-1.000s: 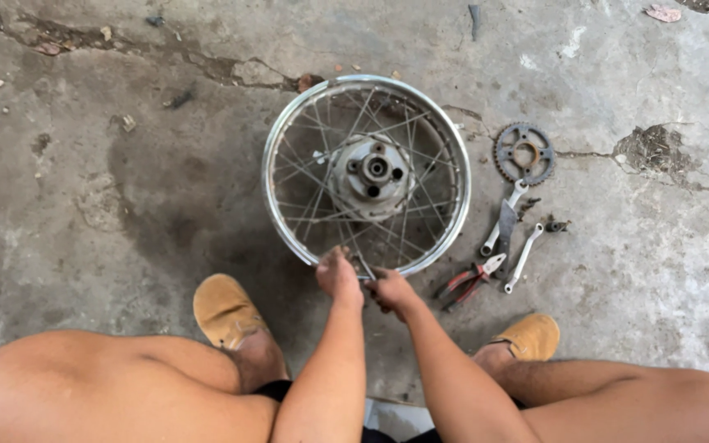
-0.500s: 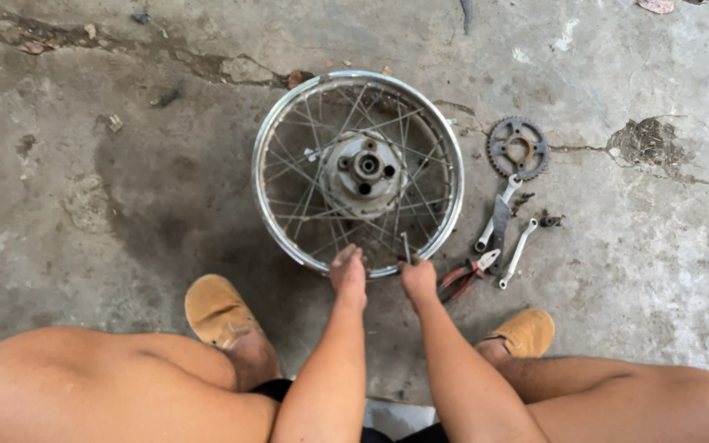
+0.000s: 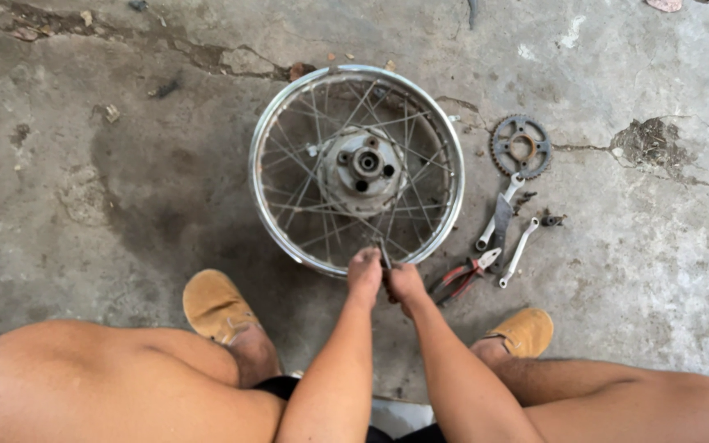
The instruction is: The person sits on the floor and uses a spoke wrench to tighten and loosen individual spokes on a motorcycle wheel rim. They rotate the wheel to access different sections and continue adjusting the spoke tension throughout the clip.
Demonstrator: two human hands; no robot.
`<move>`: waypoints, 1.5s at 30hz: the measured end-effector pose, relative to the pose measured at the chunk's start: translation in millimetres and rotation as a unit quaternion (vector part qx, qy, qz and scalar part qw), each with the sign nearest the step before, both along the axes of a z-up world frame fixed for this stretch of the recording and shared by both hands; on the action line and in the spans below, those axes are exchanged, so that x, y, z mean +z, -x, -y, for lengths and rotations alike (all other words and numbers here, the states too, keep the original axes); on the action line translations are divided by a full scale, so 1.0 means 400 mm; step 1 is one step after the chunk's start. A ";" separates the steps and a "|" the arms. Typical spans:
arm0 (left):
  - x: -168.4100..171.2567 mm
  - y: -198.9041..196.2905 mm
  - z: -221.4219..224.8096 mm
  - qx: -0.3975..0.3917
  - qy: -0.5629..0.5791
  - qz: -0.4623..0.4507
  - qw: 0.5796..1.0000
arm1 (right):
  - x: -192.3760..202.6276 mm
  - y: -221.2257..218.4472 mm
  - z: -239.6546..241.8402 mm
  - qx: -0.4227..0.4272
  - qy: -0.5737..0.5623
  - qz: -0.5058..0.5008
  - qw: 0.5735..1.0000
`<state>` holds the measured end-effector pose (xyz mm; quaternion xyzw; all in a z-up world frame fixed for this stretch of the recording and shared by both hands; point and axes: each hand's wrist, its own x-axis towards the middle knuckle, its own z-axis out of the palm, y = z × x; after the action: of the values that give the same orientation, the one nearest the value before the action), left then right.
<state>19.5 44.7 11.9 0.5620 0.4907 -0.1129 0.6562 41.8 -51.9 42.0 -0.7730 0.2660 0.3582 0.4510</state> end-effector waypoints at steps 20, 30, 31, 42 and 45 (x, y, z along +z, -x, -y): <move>0.083 0.010 -0.061 -0.179 -0.047 -0.029 0.982 | -0.044 -0.008 0.065 0.109 0.034 0.052 0.992; 0.131 0.015 -0.063 -0.300 -0.086 -0.028 0.950 | -0.028 -0.010 0.085 0.139 0.029 0.090 0.986; 0.145 0.024 -0.059 -0.301 -0.088 -0.028 0.949 | -0.011 -0.001 0.083 0.138 0.028 0.090 0.986; 0.121 0.049 -0.087 -0.171 -0.111 0.010 0.979 | 0.146 -0.002 0.106 0.171 0.139 0.115 0.969; 0.150 0.052 -0.106 -0.149 -0.107 0.022 0.983 | 0.157 -0.014 0.104 0.204 0.163 0.131 0.956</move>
<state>-1.2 87.0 71.8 0.6981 0.3965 -0.1439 0.5785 47.3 -93.5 104.9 -0.9141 0.0964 0.2899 0.2668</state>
